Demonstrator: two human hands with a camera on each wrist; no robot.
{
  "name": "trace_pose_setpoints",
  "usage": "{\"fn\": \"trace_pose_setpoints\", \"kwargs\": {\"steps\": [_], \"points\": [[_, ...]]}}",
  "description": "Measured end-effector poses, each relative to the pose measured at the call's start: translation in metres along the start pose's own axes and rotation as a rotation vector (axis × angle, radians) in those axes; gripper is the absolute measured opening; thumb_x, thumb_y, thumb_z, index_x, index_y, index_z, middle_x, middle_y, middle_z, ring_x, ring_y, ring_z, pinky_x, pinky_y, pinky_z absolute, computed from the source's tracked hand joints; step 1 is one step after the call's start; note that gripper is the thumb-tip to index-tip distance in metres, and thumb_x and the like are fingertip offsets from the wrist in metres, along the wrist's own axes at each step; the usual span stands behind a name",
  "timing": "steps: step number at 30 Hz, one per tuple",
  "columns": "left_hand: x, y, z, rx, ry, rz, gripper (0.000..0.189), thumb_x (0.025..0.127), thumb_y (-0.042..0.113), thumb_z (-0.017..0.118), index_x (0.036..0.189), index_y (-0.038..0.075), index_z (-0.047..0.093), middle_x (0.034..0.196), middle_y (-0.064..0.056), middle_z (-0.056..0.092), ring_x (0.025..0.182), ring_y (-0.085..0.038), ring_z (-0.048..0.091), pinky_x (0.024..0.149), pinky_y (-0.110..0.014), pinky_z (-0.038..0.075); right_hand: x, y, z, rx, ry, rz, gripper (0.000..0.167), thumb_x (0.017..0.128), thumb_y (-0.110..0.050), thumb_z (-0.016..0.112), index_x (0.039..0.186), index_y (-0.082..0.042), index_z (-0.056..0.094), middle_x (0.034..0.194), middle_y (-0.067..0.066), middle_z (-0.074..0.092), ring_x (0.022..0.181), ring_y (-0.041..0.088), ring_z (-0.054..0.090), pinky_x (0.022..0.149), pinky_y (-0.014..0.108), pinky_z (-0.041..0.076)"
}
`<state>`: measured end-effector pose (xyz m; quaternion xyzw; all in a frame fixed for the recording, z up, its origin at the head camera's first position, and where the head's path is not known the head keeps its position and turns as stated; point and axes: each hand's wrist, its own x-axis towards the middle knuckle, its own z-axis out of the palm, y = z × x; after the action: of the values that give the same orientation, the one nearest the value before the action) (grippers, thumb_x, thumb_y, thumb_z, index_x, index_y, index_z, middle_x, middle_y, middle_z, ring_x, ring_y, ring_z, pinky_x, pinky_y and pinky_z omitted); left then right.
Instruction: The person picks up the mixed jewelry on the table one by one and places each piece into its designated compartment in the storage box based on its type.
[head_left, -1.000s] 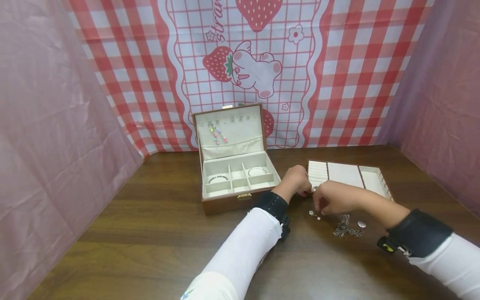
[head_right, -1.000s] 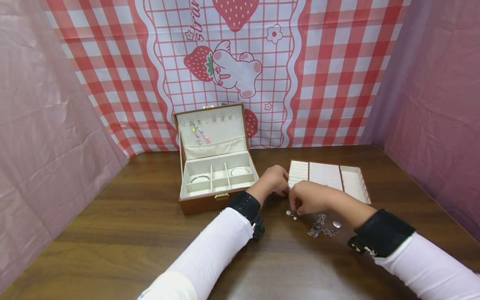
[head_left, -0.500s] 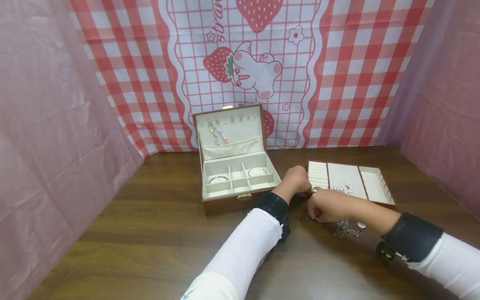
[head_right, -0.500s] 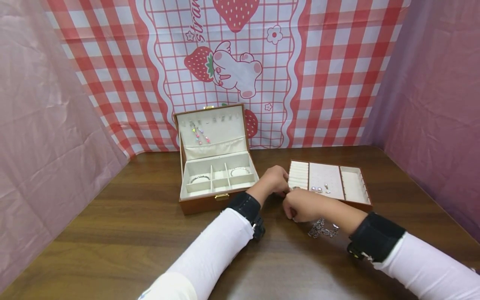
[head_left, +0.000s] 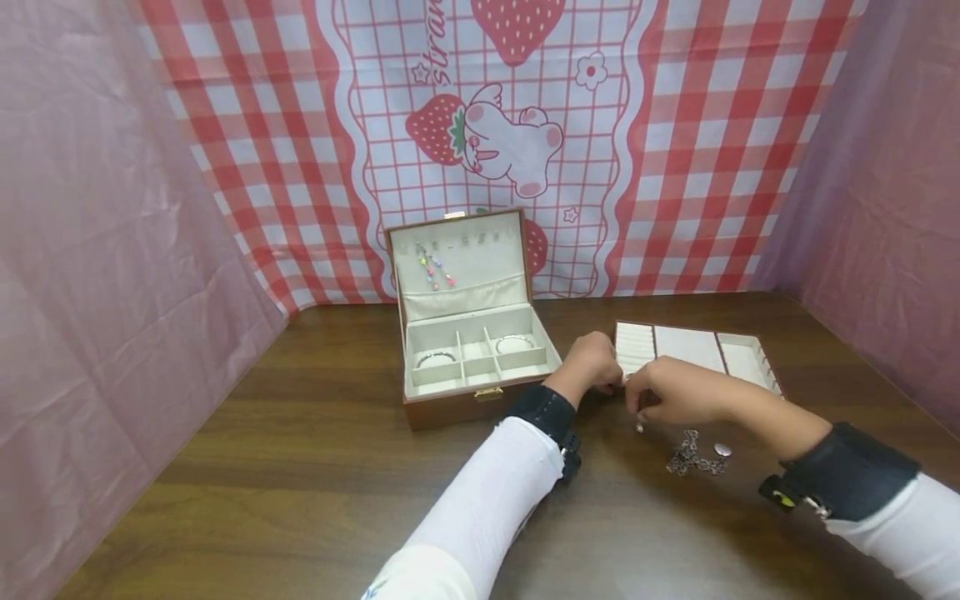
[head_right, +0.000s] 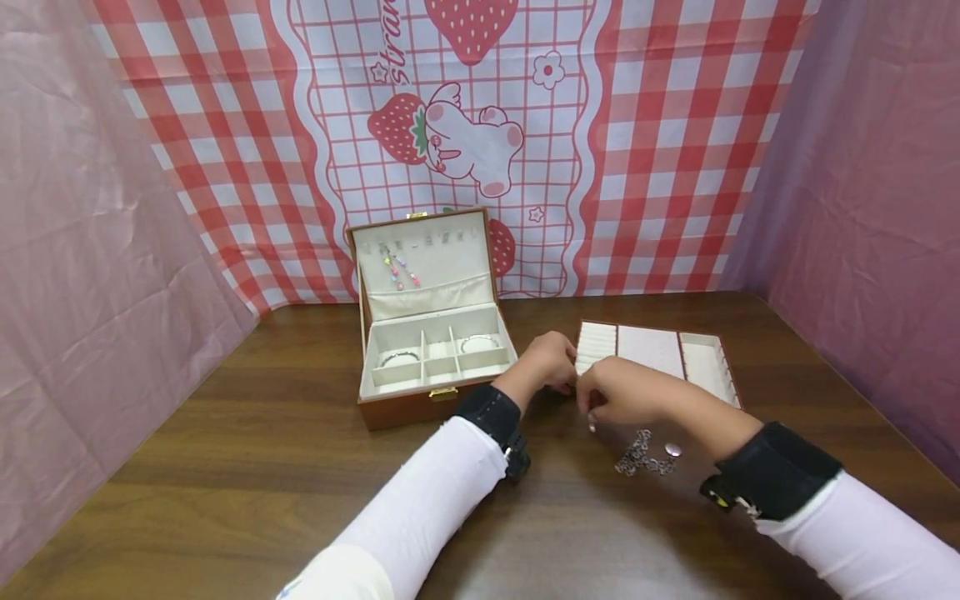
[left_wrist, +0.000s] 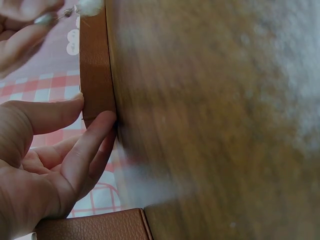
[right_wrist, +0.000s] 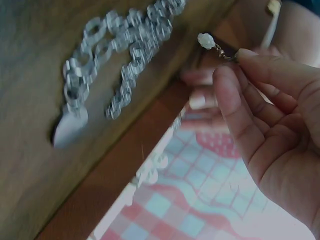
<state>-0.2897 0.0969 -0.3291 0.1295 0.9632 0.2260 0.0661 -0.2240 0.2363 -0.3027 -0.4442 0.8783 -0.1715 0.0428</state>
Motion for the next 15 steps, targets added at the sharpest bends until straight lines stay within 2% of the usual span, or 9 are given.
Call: {"fn": "trace_pose_setpoints", "kwargs": {"steps": [4, 8, 15], "points": [[0.002, 0.001, 0.002, -0.03, -0.017, -0.028, 0.02, 0.076, 0.018, 0.084, 0.065, 0.012, 0.067, 0.056, 0.005, 0.066, 0.051, -0.005, 0.065, 0.062, -0.01, 0.047, -0.008, 0.006, -0.012, 0.08, 0.023, 0.075, 0.014, 0.085, 0.001, 0.069, 0.083, -0.013, 0.069, 0.075, -0.01, 0.064, 0.064, 0.002, 0.057, 0.058, 0.026, 0.051], [0.002, 0.002, 0.003, -0.004, -0.015, -0.038, 0.021, 0.076, 0.022, 0.084, 0.065, 0.014, 0.068, 0.055, 0.006, 0.066, 0.05, -0.004, 0.065, 0.064, -0.008, 0.046, -0.019, 0.014, -0.022, 0.13, 0.067, 0.155, 0.012, 0.086, 0.0, 0.069, 0.085, -0.012, 0.068, 0.071, -0.005, 0.064, 0.058, 0.005, 0.056, 0.053, 0.026, 0.05], [0.002, 0.004, 0.003, 0.022, -0.021, -0.043, 0.022, 0.077, 0.025, 0.083, 0.064, 0.014, 0.069, 0.055, 0.006, 0.066, 0.05, -0.004, 0.065, 0.066, -0.008, 0.046, -0.041, 0.034, -0.033, 0.16, 0.131, 0.242, 0.007, 0.089, -0.002, 0.068, 0.095, -0.003, 0.07, 0.075, -0.001, 0.065, 0.062, 0.009, 0.059, 0.055, 0.028, 0.052]]}}
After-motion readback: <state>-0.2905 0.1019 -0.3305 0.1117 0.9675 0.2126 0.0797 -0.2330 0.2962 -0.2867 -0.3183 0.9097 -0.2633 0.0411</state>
